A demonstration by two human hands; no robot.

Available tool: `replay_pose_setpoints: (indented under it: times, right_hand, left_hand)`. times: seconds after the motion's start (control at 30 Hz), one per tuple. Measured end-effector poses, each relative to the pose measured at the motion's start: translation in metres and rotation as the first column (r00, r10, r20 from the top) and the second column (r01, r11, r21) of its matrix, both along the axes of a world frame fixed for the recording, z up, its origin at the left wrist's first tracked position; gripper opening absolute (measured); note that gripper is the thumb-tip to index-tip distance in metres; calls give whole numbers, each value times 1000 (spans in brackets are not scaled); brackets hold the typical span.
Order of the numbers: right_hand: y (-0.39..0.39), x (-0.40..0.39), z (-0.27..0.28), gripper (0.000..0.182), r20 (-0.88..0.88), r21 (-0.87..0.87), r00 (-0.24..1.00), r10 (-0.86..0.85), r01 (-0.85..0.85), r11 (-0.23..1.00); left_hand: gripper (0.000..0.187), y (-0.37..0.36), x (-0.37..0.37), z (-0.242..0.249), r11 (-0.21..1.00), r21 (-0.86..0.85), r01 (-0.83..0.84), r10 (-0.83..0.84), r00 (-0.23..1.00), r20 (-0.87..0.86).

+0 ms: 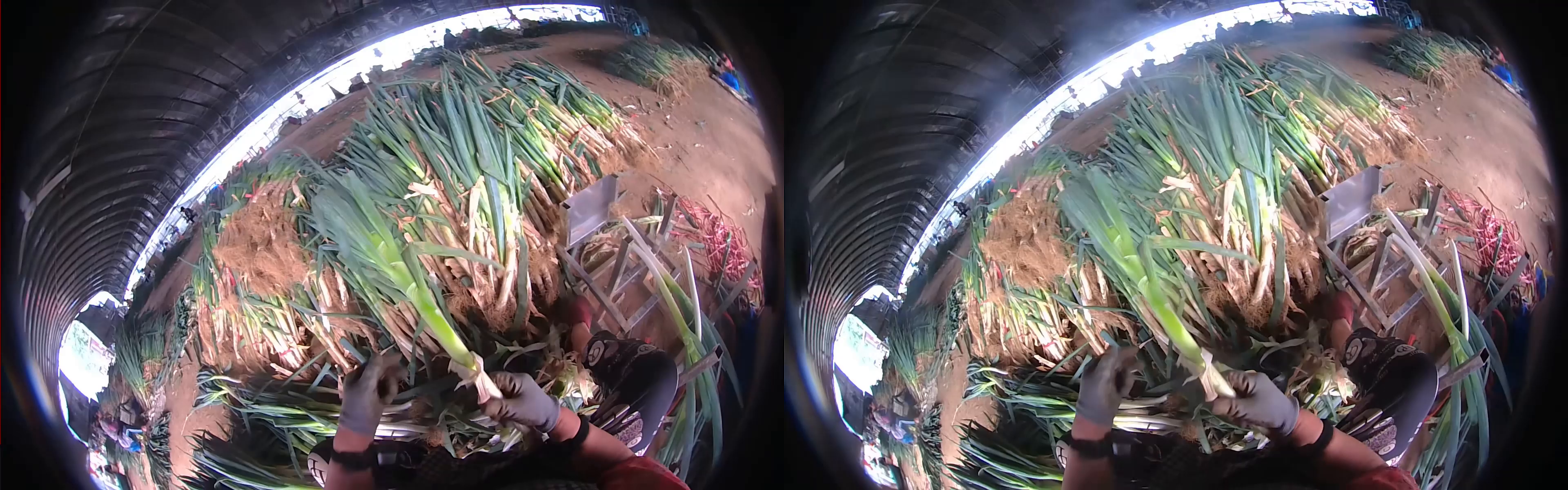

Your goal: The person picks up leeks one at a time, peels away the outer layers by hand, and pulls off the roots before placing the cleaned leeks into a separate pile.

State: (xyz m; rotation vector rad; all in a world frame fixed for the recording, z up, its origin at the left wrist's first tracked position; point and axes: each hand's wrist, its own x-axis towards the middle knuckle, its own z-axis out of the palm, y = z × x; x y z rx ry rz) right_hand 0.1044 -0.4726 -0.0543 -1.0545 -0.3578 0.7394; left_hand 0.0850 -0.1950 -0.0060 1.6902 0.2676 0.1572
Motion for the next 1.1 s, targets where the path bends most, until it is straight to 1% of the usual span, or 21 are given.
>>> replay_pose_setpoints:
  times: [0.07,0.1,0.17,0.2,0.23,0.27,0.3,0.33,0.37,0.43,0.5,0.6,0.67,0.8,0.87,0.9,0.93,1.0,1.03,1.07,1.1]
  right_hand:
    - [4,-7,-4,23,-121,93,988,95,-84,992]
    - [9,-9,-18,23,-168,224,974,149,-109,968]
    - [3,-10,-31,26,-193,396,907,375,-277,875]
    - [6,-11,-36,27,-190,322,920,342,-271,907]
    - [9,-11,-39,28,-185,247,933,308,-259,934]
    - [13,-9,-40,28,-185,248,934,306,-258,934]
    - [19,-7,-42,30,44,40,998,36,-38,999]
    - [21,-10,-44,32,308,-108,932,-191,234,966]
    - [20,-12,-44,32,299,-109,934,-196,238,965]
    - [18,-10,-42,38,232,-127,943,-238,272,954]
    - [15,-7,-44,38,195,-136,967,-166,194,972]
    - [11,-4,-43,40,134,-148,991,-32,52,988]
    - [14,-4,-33,52,-42,197,995,-93,100,975]
    - [20,14,-8,62,174,246,948,-265,219,944]
    - [23,22,-2,60,310,93,940,-143,119,988]
    - [25,27,0,59,427,-71,904,12,21,997]
    - [24,31,-8,55,256,-258,949,182,-114,959]
    - [25,27,-4,49,224,-113,956,190,-168,979]
    - [25,24,0,45,188,36,961,201,-211,977]
    - [25,22,11,43,159,-29,962,221,-219,975]
    - [27,22,7,43,151,-28,962,226,-224,974]
  left_hand:
    - [50,-6,27,3,869,-370,328,-285,944,168]
    - [50,-16,36,5,871,-366,327,-280,944,176]
    - [54,-41,51,2,984,146,99,-144,930,339]
    - [58,-52,53,1,840,-541,36,105,968,227]
    - [58,-47,57,-3,841,-540,37,103,968,228]
    - [57,-40,64,-8,667,-698,261,-27,945,327]
    - [55,-36,65,-14,421,-787,452,-122,888,444]
    - [52,-42,59,-26,715,-697,62,167,952,255]
    - [52,-43,56,-24,715,-697,58,162,956,246]
    - [48,-40,55,-16,522,-804,285,-2,943,333]
    - [41,-40,50,-11,609,-759,230,60,941,333]
    - [42,-29,47,-17,505,-743,439,-97,884,457]
    - [40,-41,36,-8,579,-763,287,41,924,379]
    - [39,-38,31,-32,431,-772,468,-114,877,467]
    - [38,-63,19,-18,795,-600,-90,222,964,149]
    - [38,-62,19,-21,794,-603,-85,220,963,154]
    - [38,-56,17,-28,891,-454,-12,135,961,241]
    - [38,-43,17,-39,988,-103,112,-69,932,355]
    - [38,-33,23,-41,989,-100,113,-70,931,358]
    - [38,-25,29,-37,832,-437,341,-182,913,365]
    - [38,-21,30,-35,518,-702,489,-274,872,406]
